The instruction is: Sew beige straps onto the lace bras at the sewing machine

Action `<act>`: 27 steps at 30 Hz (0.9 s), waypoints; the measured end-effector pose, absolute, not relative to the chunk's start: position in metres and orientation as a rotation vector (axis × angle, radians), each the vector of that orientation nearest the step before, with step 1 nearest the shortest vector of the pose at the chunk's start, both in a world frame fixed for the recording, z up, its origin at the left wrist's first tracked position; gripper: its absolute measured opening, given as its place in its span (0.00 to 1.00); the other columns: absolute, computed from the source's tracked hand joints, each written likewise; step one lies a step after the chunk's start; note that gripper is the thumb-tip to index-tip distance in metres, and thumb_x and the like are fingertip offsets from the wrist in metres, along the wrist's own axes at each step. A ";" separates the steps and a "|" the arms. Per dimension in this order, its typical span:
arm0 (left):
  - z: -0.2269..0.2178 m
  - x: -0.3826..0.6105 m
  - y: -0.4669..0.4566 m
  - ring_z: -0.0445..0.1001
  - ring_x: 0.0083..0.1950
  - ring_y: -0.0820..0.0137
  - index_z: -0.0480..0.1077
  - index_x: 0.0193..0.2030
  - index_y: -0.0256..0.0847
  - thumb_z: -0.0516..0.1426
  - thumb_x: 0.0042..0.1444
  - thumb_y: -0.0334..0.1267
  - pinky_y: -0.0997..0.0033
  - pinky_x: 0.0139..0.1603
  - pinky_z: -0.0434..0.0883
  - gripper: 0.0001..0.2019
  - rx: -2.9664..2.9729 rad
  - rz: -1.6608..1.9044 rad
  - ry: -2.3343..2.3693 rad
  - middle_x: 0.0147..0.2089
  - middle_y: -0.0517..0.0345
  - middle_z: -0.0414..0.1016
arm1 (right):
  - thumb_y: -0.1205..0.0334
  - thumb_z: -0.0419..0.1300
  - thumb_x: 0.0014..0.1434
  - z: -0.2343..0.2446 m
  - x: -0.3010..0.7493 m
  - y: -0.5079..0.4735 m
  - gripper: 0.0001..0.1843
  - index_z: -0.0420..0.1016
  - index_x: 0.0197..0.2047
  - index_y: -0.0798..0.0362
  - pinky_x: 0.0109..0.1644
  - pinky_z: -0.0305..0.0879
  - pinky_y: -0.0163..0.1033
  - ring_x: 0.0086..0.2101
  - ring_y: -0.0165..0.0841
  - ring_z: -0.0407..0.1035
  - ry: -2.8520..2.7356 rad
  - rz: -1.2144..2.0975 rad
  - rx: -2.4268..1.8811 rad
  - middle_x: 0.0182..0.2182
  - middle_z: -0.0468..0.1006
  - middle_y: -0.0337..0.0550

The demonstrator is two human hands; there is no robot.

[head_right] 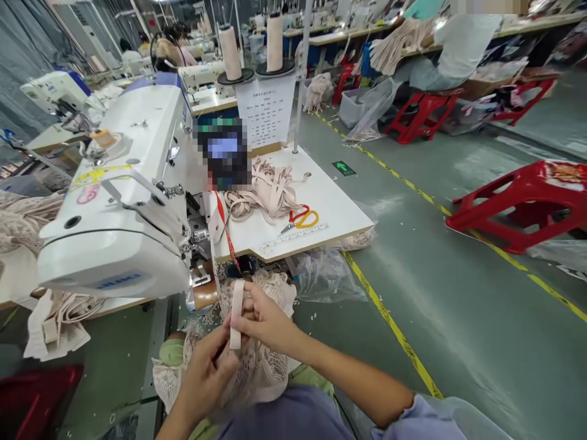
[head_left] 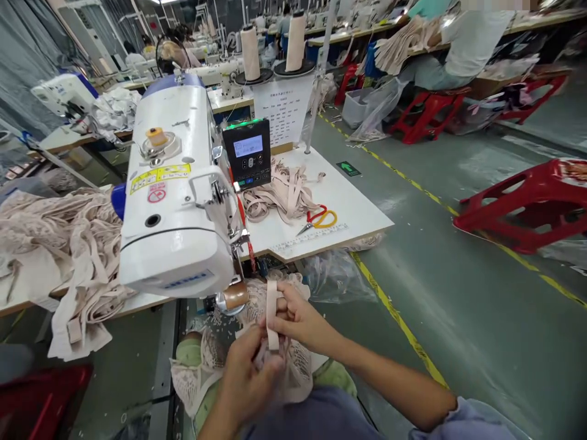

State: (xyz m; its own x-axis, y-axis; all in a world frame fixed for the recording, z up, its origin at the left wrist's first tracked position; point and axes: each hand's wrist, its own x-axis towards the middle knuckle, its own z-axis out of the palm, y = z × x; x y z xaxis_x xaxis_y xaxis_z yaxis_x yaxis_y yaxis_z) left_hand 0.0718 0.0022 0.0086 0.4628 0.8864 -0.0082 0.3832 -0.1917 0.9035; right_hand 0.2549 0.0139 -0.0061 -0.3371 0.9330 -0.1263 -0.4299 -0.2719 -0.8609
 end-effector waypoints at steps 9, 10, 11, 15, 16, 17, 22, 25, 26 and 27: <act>0.024 0.088 0.007 0.71 0.32 0.71 0.76 0.36 0.37 0.55 0.62 0.42 0.74 0.33 0.64 0.12 1.703 0.570 1.125 0.30 0.58 0.75 | 0.55 0.70 0.52 -0.004 0.251 0.027 0.23 0.68 0.48 0.52 0.30 0.68 0.33 0.30 0.29 0.73 -0.809 1.722 -1.004 0.36 0.81 0.42; 0.026 0.091 0.009 0.71 0.31 0.71 0.76 0.36 0.36 0.54 0.63 0.42 0.74 0.33 0.65 0.13 1.701 0.589 1.137 0.29 0.58 0.75 | 0.55 0.70 0.52 -0.004 0.252 0.028 0.22 0.70 0.47 0.52 0.30 0.68 0.33 0.30 0.29 0.73 -0.811 1.728 -1.016 0.36 0.81 0.42; 0.029 0.094 0.012 0.71 0.30 0.71 0.76 0.35 0.36 0.52 0.65 0.42 0.74 0.33 0.65 0.15 1.699 0.610 1.151 0.28 0.58 0.75 | 0.54 0.70 0.51 -0.004 0.254 0.031 0.21 0.72 0.45 0.52 0.30 0.67 0.33 0.30 0.29 0.72 -0.817 1.726 -1.024 0.34 0.80 0.42; 0.031 0.100 0.022 0.77 0.35 0.70 0.77 0.41 0.38 0.49 0.67 0.39 0.75 0.37 0.72 0.15 1.861 0.767 1.106 0.35 0.56 0.80 | 0.50 0.68 0.54 -0.006 0.260 0.049 0.15 0.77 0.38 0.53 0.26 0.62 0.30 0.23 0.24 0.64 -0.784 1.651 -1.041 0.24 0.73 0.35; 0.029 0.097 0.025 0.78 0.39 0.70 0.76 0.44 0.40 0.50 0.66 0.37 0.75 0.40 0.73 0.13 1.989 0.839 1.102 0.39 0.56 0.81 | 0.50 0.67 0.54 -0.006 0.262 0.056 0.15 0.78 0.38 0.53 0.25 0.60 0.29 0.21 0.23 0.62 -0.778 1.613 -1.047 0.22 0.71 0.33; 0.026 0.093 0.028 0.79 0.43 0.68 0.76 0.47 0.41 0.51 0.66 0.36 0.73 0.45 0.74 0.12 2.123 0.910 1.116 0.43 0.55 0.82 | 0.50 0.67 0.54 -0.005 0.263 0.063 0.15 0.78 0.38 0.53 0.24 0.59 0.29 0.21 0.23 0.61 -0.787 1.575 -1.053 0.21 0.70 0.33; 0.011 0.062 0.038 0.79 0.47 0.64 0.74 0.54 0.40 0.52 0.65 0.33 0.72 0.39 0.73 0.14 2.381 0.955 1.540 0.53 0.46 0.78 | 0.52 0.68 0.53 0.000 0.259 0.095 0.14 0.74 0.35 0.53 0.27 0.65 0.30 0.24 0.26 0.69 -1.011 1.573 -1.037 0.23 0.74 0.35; 0.014 0.054 0.037 0.76 0.33 0.71 0.76 0.50 0.44 0.53 0.65 0.40 0.75 0.27 0.67 0.13 2.353 0.761 1.775 0.46 0.50 0.76 | 0.54 0.68 0.51 0.003 0.252 0.106 0.13 0.71 0.33 0.53 0.27 0.66 0.31 0.24 0.28 0.72 -1.135 1.615 -1.043 0.23 0.75 0.35; 0.017 0.053 0.036 0.74 0.31 0.72 0.77 0.50 0.45 0.53 0.65 0.42 0.75 0.26 0.65 0.13 2.324 0.719 1.797 0.43 0.52 0.75 | 0.55 0.67 0.51 0.003 0.250 0.108 0.13 0.70 0.33 0.53 0.27 0.66 0.31 0.24 0.28 0.71 -1.174 1.603 -1.060 0.23 0.74 0.35; 0.019 0.052 0.036 0.73 0.30 0.72 0.76 0.51 0.45 0.52 0.65 0.42 0.75 0.26 0.64 0.14 2.303 0.689 1.795 0.40 0.53 0.74 | 0.56 0.67 0.51 0.004 0.248 0.111 0.12 0.70 0.32 0.53 0.27 0.66 0.32 0.23 0.29 0.71 -1.220 1.571 -1.083 0.22 0.74 0.35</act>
State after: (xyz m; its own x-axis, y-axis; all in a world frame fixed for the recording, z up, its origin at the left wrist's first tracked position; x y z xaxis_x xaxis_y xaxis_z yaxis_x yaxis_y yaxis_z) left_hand 0.0516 0.0356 0.0195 0.1827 0.9464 0.2664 0.8814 -0.2777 0.3821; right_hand 0.2481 0.1107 0.0037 -0.2643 0.9557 -0.1299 -0.1109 -0.1639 -0.9802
